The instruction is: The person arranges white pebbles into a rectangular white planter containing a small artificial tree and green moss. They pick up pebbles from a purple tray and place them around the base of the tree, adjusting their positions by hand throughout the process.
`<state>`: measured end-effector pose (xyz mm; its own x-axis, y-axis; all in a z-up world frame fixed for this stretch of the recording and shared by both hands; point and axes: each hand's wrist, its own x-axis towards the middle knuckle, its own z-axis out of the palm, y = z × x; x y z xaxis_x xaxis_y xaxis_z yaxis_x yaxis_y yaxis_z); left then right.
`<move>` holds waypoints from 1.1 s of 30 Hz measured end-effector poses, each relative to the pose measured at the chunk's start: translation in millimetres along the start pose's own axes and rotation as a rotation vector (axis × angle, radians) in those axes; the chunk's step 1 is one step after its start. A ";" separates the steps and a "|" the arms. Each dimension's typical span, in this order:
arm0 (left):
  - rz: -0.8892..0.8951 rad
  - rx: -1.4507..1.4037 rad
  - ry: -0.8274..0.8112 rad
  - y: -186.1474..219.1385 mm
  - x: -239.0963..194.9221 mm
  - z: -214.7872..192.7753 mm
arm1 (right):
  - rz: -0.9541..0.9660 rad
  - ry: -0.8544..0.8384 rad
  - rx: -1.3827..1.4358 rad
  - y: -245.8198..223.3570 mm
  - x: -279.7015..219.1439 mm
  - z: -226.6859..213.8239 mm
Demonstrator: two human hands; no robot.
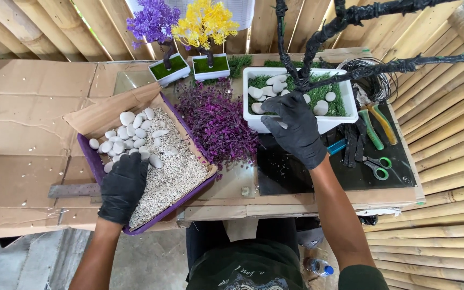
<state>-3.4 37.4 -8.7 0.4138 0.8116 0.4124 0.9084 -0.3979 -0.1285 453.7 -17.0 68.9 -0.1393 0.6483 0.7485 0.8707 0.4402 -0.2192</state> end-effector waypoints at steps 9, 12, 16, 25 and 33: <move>0.004 -0.117 0.078 -7.0 2.3 5.8 | 0.063 0.032 -0.008 -0.9 -7.5 6.2; -0.014 -0.163 0.079 -7.1 0.8 10.4 | 0.102 0.009 -0.079 9.2 -15.1 15.8; 0.001 -0.129 0.085 -5.5 -0.9 11.4 | 0.105 0.009 -0.080 9.1 -18.3 16.5; -0.288 -0.722 0.175 -13.1 19.9 -28.6 | 0.151 0.042 -0.002 -12.5 -0.8 -2.5; -0.782 -1.733 0.048 29.0 118.5 -112.4 | 0.346 0.314 0.554 -34.4 0.2 -64.2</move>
<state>65.3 73.9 137.8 -0.0318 0.9981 -0.0530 -0.1985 0.0456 0.9790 454.0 -71.9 116.7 0.3154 0.6350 0.7052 0.4617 0.5466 -0.6986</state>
